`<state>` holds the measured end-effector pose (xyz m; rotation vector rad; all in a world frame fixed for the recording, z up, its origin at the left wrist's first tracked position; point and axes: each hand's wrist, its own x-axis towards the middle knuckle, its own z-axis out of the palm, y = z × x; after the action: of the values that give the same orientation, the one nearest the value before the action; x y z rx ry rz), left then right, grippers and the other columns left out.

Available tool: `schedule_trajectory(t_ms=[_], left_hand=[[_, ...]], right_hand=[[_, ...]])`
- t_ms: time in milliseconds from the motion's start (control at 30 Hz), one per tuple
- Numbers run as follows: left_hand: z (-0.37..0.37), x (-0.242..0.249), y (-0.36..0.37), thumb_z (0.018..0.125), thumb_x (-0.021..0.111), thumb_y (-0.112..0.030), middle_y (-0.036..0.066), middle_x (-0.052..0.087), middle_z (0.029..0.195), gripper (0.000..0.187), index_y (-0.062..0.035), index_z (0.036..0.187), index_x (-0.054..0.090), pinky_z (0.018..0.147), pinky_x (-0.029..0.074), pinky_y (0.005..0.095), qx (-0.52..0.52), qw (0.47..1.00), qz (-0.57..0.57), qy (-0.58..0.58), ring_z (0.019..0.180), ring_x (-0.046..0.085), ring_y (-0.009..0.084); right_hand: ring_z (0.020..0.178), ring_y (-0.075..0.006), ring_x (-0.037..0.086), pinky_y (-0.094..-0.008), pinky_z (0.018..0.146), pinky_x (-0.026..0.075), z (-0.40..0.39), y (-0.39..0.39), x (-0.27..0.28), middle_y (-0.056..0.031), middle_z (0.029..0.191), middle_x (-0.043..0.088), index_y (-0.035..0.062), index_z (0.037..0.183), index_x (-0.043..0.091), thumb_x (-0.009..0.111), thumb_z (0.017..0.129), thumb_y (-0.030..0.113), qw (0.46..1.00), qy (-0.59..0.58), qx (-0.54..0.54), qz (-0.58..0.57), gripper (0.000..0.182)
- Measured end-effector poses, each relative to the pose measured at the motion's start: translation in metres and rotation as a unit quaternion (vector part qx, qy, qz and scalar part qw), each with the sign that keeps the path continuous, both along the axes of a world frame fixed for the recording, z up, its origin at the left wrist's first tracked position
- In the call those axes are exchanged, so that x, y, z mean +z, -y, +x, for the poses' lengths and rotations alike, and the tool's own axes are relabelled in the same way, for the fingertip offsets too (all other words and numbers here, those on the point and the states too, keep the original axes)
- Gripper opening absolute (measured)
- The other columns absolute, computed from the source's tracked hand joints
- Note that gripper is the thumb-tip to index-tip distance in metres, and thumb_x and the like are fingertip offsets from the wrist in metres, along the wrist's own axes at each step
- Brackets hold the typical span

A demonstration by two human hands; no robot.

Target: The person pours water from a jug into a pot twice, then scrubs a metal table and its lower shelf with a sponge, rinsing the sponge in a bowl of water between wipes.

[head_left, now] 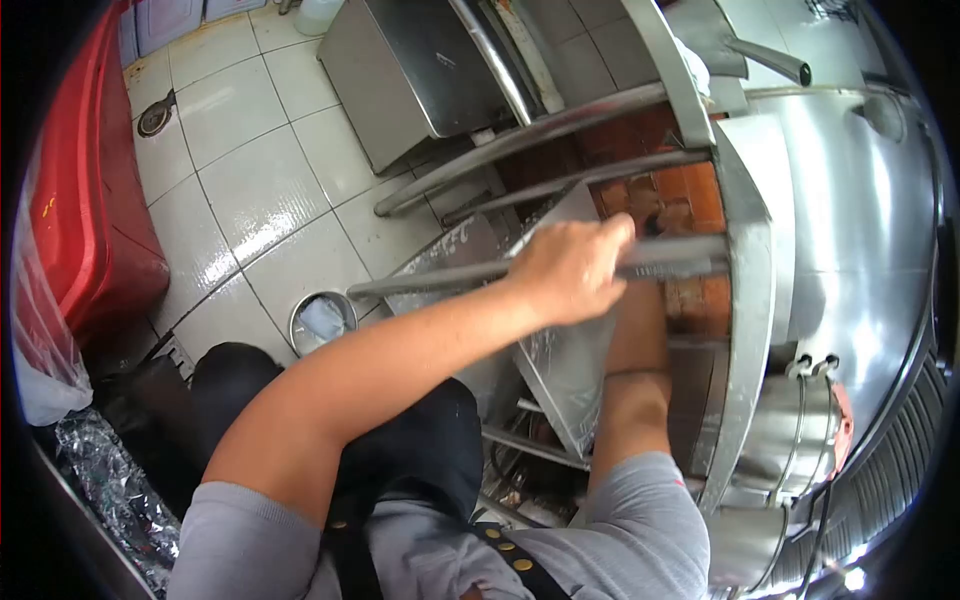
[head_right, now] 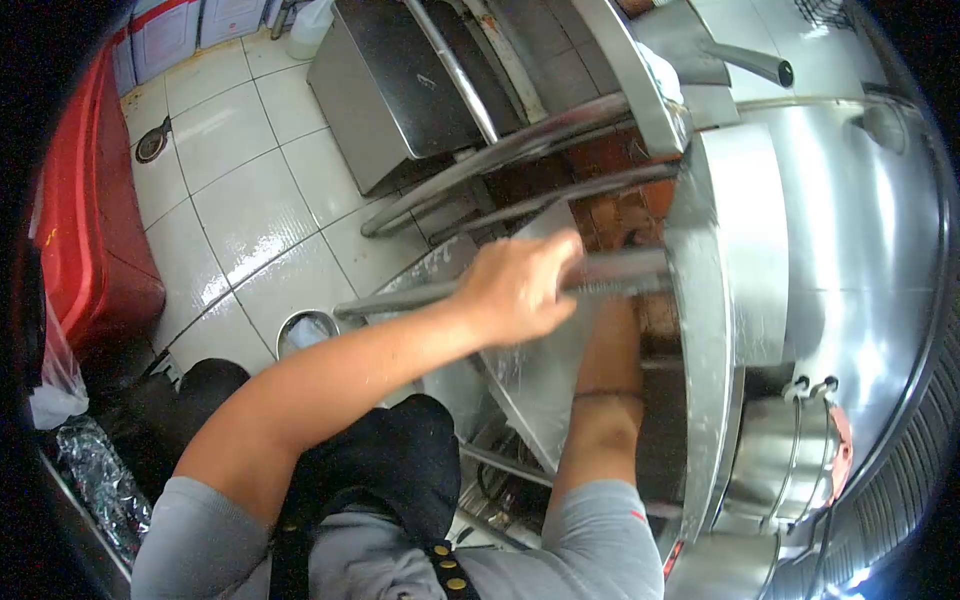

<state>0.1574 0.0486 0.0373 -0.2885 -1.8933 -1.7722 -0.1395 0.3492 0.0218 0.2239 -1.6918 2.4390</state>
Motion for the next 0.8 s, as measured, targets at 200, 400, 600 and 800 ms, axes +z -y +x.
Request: schedule_trajectory(t_ms=[200,400,600,800], left_hand=[[-0.002,-0.012,0.000,0.076,0.074,-0.014,0.011,0.068,0.076,0.034,-0.0080,0.103,0.054,0.064,0.055,0.0475,-0.023,0.999,0.006,-0.040,0.074,0.070,0.0364],[-0.003,-0.016,0.003,0.073,0.078,-0.014,0.009,0.068,0.077,0.039,-0.0081,0.104,0.055,0.064,0.055,0.0453,-0.039,0.998,0.010,-0.047,0.074,0.070,0.0346],[-0.005,-0.021,0.001,0.072,0.080,-0.014,0.009,0.070,0.083,0.040,-0.0087,0.103,0.055,0.065,0.056,0.0446,-0.058,0.997,0.019,-0.049,0.077,0.071,0.0338],[-0.009,-0.026,0.011,0.071,0.081,-0.015,0.009,0.070,0.083,0.041,-0.0103,0.102,0.055,0.063,0.056,0.0447,-0.057,0.997,0.010,-0.044,0.077,0.071,0.0335]], right_hand=[[0.100,-0.0235,0.067,-0.0375,0.082,0.055,-0.043,0.120,0.079,-0.0099,0.116,0.066,0.0017,0.116,0.063,0.058,0.092,0.003,0.987,-0.147,0.039,0.046,0.025],[0.104,-0.0264,0.065,-0.0410,0.092,0.055,-0.054,0.123,0.117,-0.0133,0.124,0.063,-0.0010,0.131,0.056,0.072,0.090,0.006,0.968,-0.137,-0.081,0.192,0.045],[0.127,-0.0296,0.049,-0.0424,0.106,0.046,-0.090,0.102,-0.052,-0.0160,0.147,0.045,0.0001,0.147,0.036,0.077,0.088,0.013,0.952,-0.096,-0.021,0.290,0.073],[0.122,-0.0303,0.049,-0.0490,0.109,0.044,-0.077,0.092,0.033,-0.0135,0.138,0.048,0.0032,0.135,0.046,0.068,0.096,0.026,0.943,-0.063,0.003,0.328,0.050]])
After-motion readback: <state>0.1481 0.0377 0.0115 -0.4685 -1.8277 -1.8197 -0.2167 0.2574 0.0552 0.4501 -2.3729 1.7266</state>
